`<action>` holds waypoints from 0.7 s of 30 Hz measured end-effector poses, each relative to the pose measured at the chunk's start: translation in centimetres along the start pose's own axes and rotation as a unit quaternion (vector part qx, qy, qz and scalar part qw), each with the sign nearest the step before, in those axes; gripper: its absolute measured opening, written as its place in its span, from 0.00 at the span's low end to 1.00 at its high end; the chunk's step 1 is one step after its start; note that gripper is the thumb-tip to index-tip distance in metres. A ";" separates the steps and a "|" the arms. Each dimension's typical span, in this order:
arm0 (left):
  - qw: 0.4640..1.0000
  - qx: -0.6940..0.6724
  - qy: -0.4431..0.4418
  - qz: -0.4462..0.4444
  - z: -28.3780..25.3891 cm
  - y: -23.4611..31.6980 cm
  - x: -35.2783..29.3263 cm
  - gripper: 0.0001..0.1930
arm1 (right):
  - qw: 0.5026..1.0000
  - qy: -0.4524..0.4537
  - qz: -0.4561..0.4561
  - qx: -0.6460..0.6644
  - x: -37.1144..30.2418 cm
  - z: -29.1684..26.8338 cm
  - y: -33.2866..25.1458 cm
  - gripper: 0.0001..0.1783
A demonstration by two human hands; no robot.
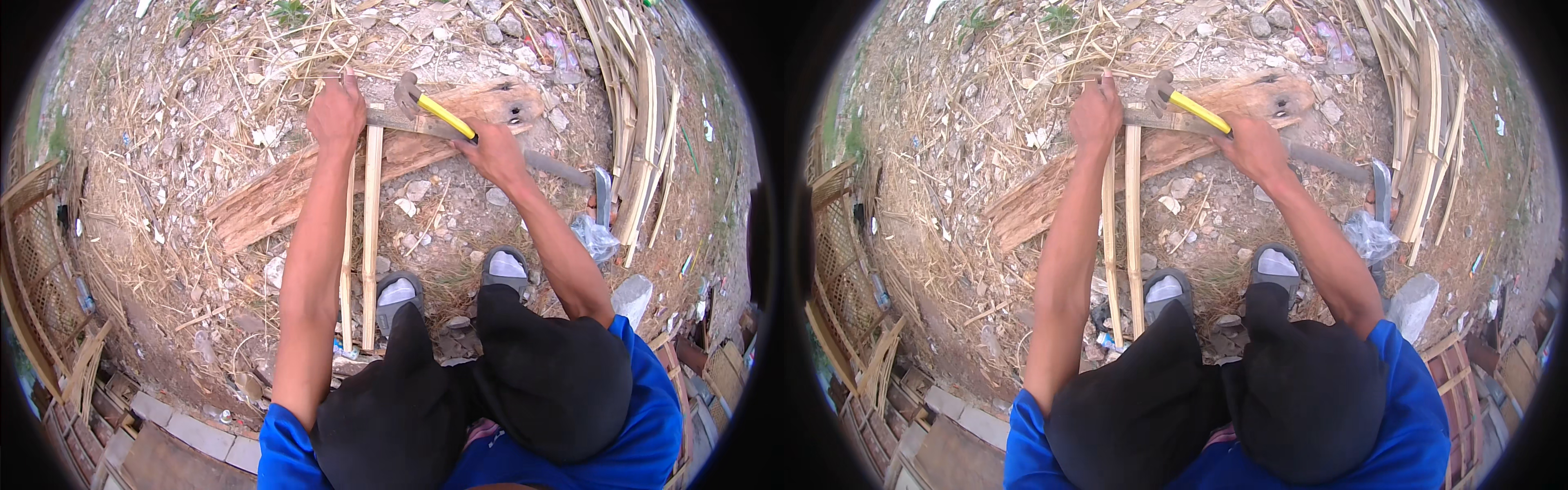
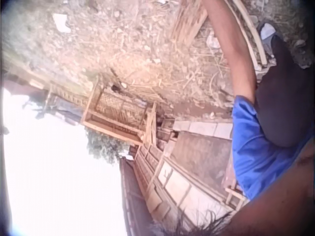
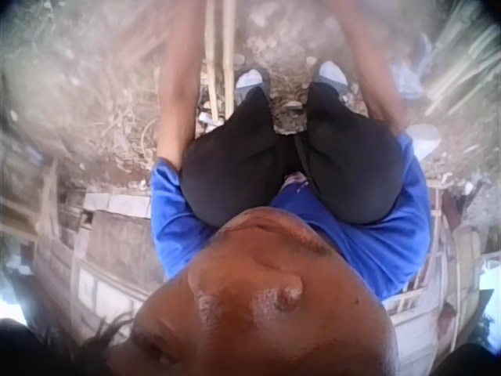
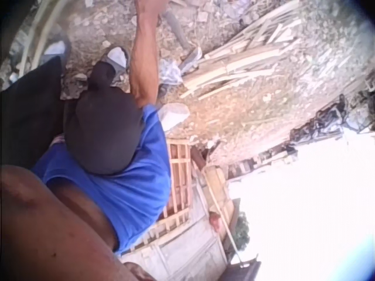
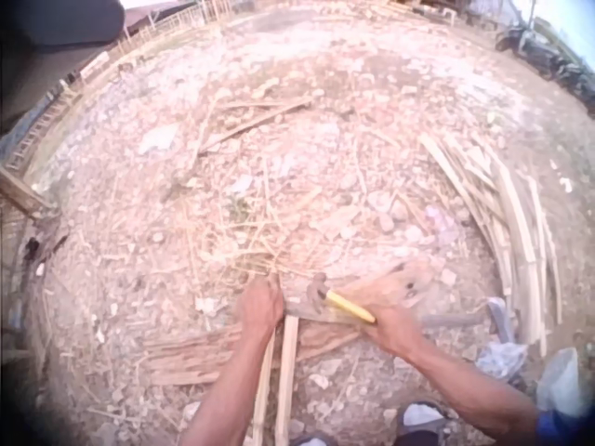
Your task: The person positions bamboo slats against a crossbar, nails them in place using a hammer, and carves a bamboo piece using a knife.
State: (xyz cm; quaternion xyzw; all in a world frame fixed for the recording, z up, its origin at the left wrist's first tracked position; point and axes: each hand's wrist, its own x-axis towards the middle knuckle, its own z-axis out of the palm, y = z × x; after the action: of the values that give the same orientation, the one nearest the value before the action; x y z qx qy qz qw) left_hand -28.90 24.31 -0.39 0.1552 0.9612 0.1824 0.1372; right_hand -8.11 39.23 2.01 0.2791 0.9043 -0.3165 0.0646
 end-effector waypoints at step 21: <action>0.999 -0.001 -0.028 -0.019 0.5 -1.3 1.1 0.28 | 1.000 0.006 -0.011 0.011 1.9 0.6 0.7 0.22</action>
State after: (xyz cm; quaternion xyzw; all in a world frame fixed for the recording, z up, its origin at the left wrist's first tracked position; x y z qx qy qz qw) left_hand -30.09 23.74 -1.62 0.1416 0.9594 0.1766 0.1682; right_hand -9.40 40.19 0.61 0.2723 0.9041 -0.3251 0.0524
